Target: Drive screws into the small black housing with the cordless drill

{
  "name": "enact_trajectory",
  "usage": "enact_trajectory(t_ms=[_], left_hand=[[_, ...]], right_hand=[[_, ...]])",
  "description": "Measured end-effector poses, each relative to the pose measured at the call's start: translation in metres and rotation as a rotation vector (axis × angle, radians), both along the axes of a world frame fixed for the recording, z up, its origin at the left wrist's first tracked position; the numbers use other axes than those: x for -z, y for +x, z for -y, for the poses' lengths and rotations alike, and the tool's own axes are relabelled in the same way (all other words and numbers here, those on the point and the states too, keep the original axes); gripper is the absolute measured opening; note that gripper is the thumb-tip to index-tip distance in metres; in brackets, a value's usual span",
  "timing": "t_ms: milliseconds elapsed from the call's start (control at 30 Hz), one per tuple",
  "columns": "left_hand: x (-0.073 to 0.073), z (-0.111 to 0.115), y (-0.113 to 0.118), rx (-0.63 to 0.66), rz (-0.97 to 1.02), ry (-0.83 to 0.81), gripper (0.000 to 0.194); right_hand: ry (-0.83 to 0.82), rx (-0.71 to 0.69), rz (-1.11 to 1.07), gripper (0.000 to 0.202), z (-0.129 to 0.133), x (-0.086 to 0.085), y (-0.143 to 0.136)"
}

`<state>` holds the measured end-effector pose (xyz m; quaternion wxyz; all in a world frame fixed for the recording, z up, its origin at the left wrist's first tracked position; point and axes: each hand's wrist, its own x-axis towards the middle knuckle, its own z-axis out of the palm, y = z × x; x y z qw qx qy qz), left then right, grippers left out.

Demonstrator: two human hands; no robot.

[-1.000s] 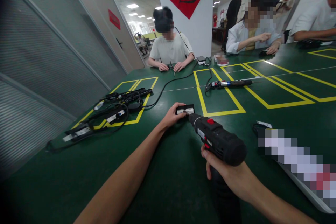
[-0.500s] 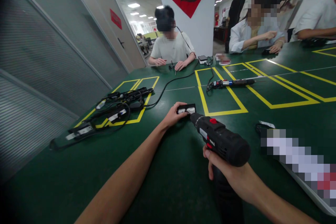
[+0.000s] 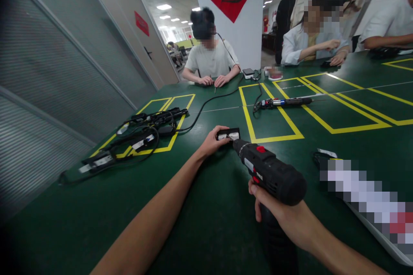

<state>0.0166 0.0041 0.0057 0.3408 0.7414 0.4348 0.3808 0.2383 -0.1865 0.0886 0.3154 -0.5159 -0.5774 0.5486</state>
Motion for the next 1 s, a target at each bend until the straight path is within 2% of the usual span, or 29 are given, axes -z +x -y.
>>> enact_trajectory(t_ms=[567,800,1000], left_hand=[[0.001,-0.001,0.000,0.004,0.006,-0.007,0.043],[0.002,-0.002,0.000,0.022,0.015,-0.015,0.042],[0.000,-0.001,0.000,0.007,0.004,-0.017,0.042]], right_hand=[[-0.034,-0.001,0.000,0.026,0.000,0.005,0.002],[-0.036,-0.022,0.007,0.031,-0.001,0.014,0.005],[-0.021,-0.008,0.024,0.029,0.001,0.004,0.002]])
